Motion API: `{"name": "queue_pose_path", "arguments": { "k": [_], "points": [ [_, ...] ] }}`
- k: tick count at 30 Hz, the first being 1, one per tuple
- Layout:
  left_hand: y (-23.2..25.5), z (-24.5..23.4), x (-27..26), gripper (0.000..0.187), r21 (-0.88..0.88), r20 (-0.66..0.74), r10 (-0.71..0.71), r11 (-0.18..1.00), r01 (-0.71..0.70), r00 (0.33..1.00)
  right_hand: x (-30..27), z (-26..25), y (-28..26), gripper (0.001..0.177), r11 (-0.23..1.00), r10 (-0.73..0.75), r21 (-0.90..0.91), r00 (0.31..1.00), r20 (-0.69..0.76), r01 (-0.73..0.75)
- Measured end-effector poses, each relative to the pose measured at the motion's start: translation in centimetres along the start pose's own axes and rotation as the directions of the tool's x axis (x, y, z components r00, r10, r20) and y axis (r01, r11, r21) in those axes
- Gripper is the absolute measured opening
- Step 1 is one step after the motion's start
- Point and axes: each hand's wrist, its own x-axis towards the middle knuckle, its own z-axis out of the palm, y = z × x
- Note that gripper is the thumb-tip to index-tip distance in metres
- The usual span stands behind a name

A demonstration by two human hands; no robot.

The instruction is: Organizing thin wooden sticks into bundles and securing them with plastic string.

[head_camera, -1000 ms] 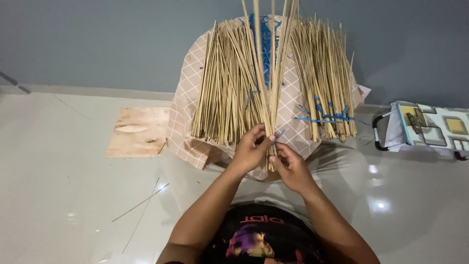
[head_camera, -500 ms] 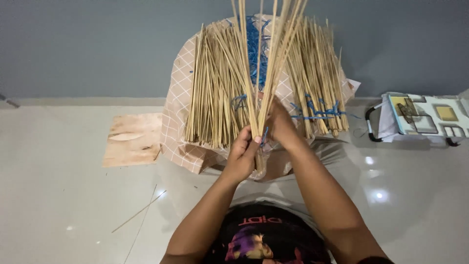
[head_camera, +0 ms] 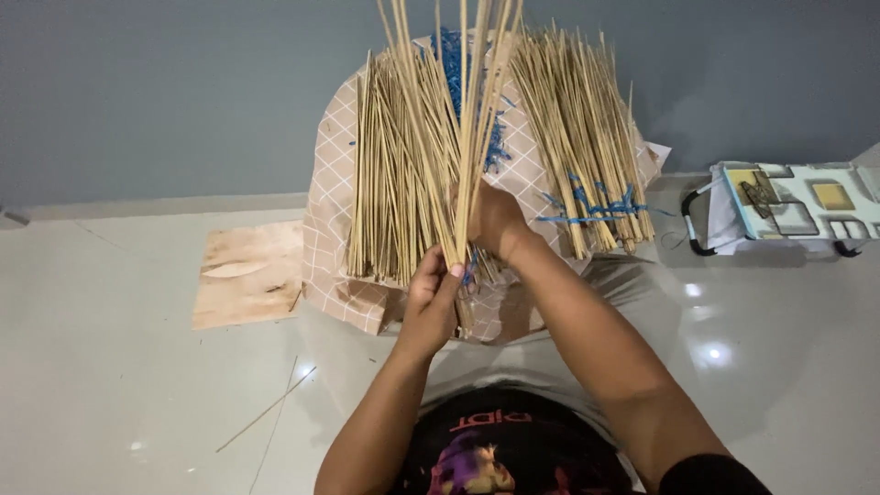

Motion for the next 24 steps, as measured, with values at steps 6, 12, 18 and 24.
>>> {"name": "queue_pose_path", "arguments": {
  "k": [6,12,18,24],
  "points": [
    [0.6,0.0,-0.2,0.034,0.037,-0.050,0.026,0.999,-0.024,0.998,7.1,-2.5,7.9,0.020,0.938,-0.129,0.304,0.982,-0.136,0.166],
    [1.4,0.1,-0.3,0.036,0.077,0.013,-0.006,0.997,0.005,1.000,4.8,-10.1,5.7,0.081,0.959,-0.107,0.228,0.960,-0.259,0.169],
    [-0.9,1.3,-0.1,0.037,0.184,0.108,-0.013,0.983,-0.007,0.994,-7.8,-5.8,1.3,0.069,0.561,-0.184,0.826,0.981,0.067,0.048],
    [-1.3,3.5,-1.5,0.039,0.300,0.235,-0.074,0.954,0.000,0.969,-10.6,0.7,7.3,0.038,0.073,0.128,0.997,0.992,0.021,-0.030]
  ]
}}
